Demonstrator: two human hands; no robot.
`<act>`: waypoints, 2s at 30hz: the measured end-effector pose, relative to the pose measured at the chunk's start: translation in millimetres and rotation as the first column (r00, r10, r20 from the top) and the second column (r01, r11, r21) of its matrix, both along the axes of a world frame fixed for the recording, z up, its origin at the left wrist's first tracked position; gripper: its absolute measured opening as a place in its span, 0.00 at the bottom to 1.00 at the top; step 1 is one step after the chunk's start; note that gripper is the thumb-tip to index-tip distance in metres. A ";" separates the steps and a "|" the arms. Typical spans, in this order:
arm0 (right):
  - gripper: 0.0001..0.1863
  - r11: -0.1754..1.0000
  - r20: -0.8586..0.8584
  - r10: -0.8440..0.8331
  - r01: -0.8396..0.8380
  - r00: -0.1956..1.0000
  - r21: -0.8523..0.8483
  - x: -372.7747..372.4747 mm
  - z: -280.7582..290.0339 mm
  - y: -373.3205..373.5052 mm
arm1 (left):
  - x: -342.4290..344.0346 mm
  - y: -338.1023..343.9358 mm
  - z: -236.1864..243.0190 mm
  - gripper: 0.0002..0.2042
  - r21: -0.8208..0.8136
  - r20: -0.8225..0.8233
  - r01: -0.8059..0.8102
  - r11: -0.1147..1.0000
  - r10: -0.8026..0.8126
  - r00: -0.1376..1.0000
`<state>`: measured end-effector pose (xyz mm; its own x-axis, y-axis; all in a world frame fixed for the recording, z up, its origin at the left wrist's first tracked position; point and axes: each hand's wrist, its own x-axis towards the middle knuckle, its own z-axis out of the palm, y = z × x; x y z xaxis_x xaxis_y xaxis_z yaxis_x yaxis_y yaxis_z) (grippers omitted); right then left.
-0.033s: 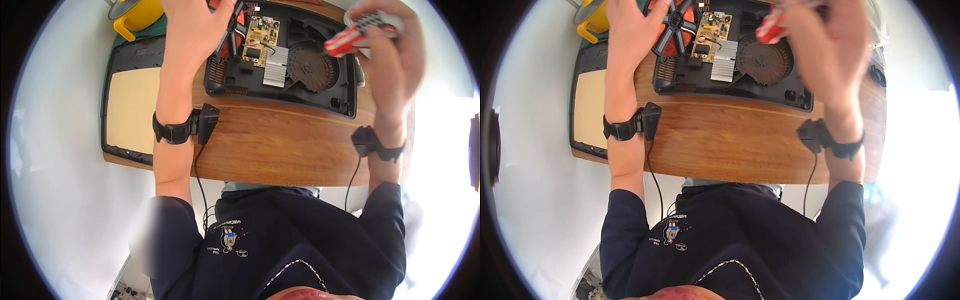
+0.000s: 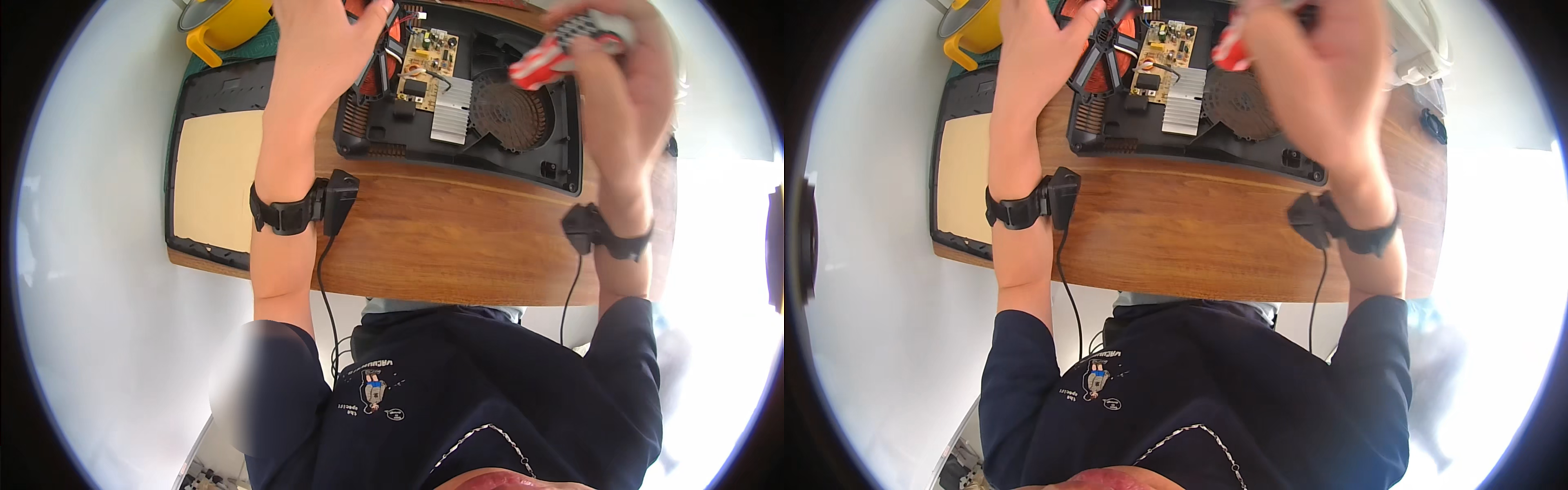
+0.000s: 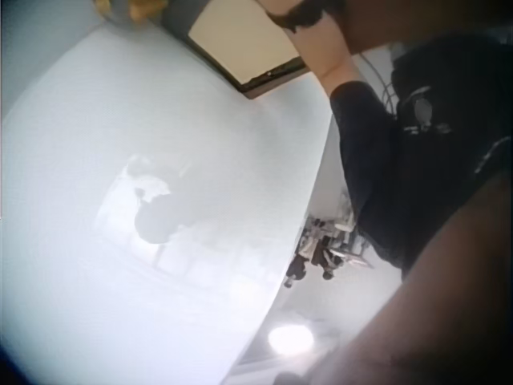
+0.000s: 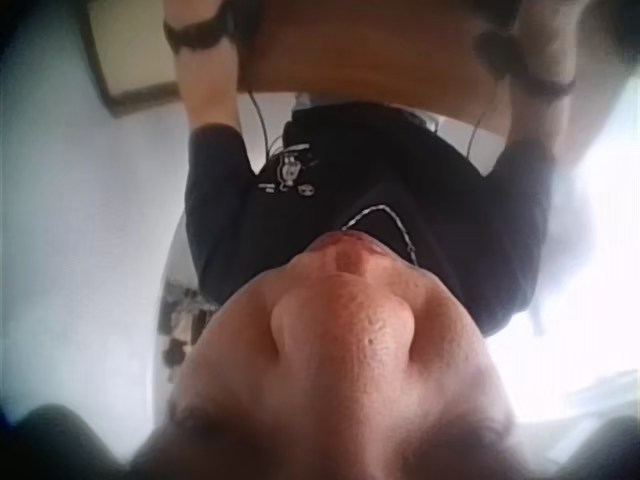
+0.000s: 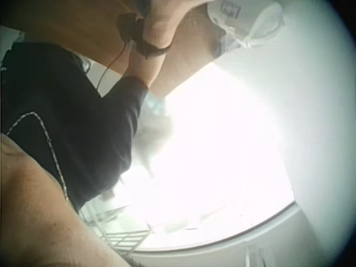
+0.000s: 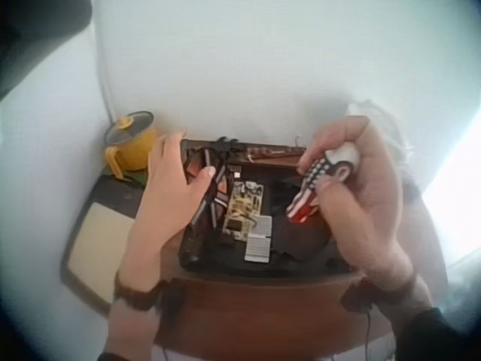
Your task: The person uses a screwdriver to remove screws from a circuit board inside a disassembled appliance. They detach the fan and then unscrew and remove the circuit board from the housing.
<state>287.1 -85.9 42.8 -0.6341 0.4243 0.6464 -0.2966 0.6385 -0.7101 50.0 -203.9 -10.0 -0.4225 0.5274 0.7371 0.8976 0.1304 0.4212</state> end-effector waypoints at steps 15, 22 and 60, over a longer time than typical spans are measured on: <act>0.13 0.993 0.017 -0.024 0.026 1.000 -0.117 -102.1 -44.2 -29.9 | -11.5 1.3 -3.4 0.18 -0.034 0.226 0.347 0.937 -0.331 0.916; 0.11 0.999 0.042 0.015 -0.016 0.999 0.039 -102.5 -43.0 -23.8 | -13.9 7.2 -8.7 0.18 -0.036 0.252 0.356 0.934 -0.337 0.907; 0.27 0.970 -0.068 0.087 -0.069 0.994 0.233 -100.8 -50.9 -5.7 | -11.6 8.6 5.1 0.24 -0.041 0.448 0.403 0.914 -0.343 0.825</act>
<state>186.4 -91.7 -8.1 -0.6036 0.2100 0.7691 -0.4005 0.7543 -0.5202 38.4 -195.3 -4.8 -0.4281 0.7854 0.4470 0.6265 -0.0985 0.7732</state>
